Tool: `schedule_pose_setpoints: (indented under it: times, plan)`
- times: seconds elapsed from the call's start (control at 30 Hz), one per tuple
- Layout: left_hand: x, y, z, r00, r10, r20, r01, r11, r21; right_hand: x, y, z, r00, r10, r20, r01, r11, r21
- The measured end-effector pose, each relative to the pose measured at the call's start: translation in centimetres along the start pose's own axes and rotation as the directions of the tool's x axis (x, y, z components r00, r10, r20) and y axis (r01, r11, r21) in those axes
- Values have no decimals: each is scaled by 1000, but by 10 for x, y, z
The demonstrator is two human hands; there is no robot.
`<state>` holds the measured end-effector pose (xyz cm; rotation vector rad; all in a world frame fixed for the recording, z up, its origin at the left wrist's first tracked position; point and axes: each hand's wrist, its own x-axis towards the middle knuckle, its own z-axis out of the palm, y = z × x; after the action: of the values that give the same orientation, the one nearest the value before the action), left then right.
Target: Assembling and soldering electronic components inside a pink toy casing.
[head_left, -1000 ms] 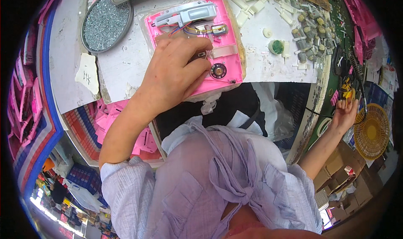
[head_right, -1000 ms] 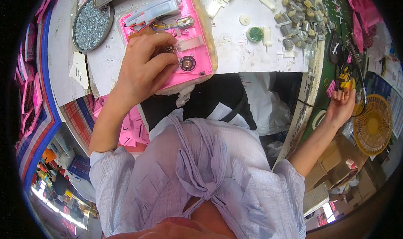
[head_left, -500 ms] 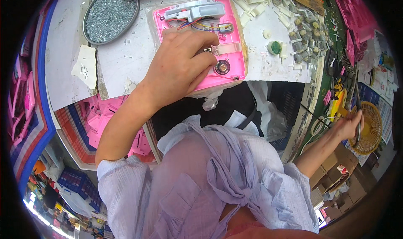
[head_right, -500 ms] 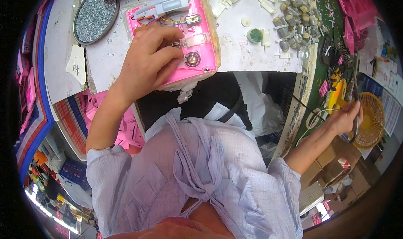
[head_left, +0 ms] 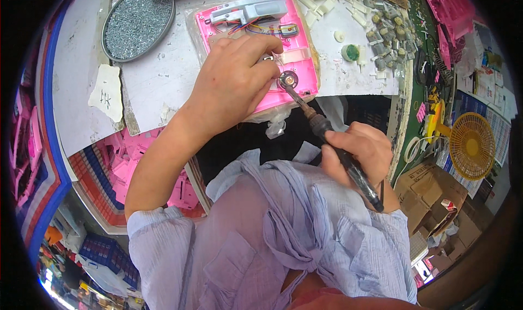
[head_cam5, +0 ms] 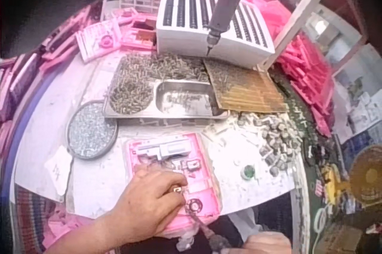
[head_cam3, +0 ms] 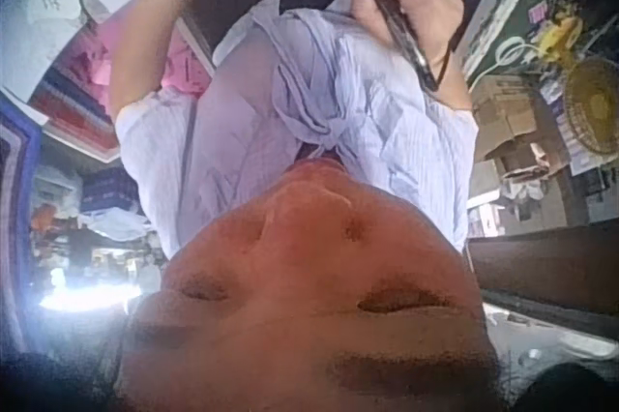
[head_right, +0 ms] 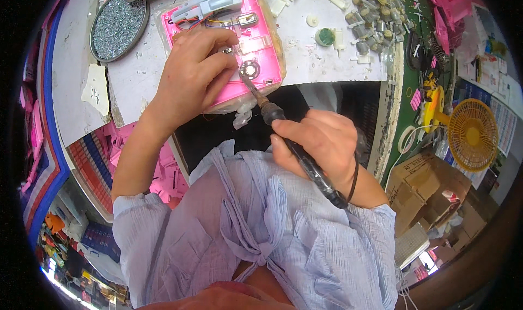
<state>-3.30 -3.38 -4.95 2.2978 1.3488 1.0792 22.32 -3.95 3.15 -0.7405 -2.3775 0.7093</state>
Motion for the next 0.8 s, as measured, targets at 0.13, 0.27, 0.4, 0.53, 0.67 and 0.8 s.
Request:
schedule_pose_setpoints:
  times: [0.13, 0.27, 0.4, 0.53, 0.67, 0.8]
  plan:
    - [-1, 0, 1, 1000, 8, -28, -8, 1000, 5, 1, -5, 6, 1000, 27, 8, -26, 998, -58]
    - [-1, 0, 0, 1000, 9, -22, -9, 1000, 11, 0, -6, 10, 999, 38, -9, -39, 997, -66]
    - [-1, -1, 1, 1000, 9, -23, -9, 1000, 12, 1, -8, 10, 999, 49, -2, -49, 996, -78]
    - [-1, 0, 1, 1000, 12, -21, -11, 1000, 19, 0, -7, 12, 999, 52, -10, -52, 995, -80]
    - [-1, -1, 1, 999, 14, -29, -13, 1000, 19, -1, -1, 14, 1000, -2, -4, 1, 998, -64]
    - [0, -1, 1, 999, 21, -30, -21, 1000, 21, 0, -2, 12, 1000, 10, 1, -10, 998, -63]
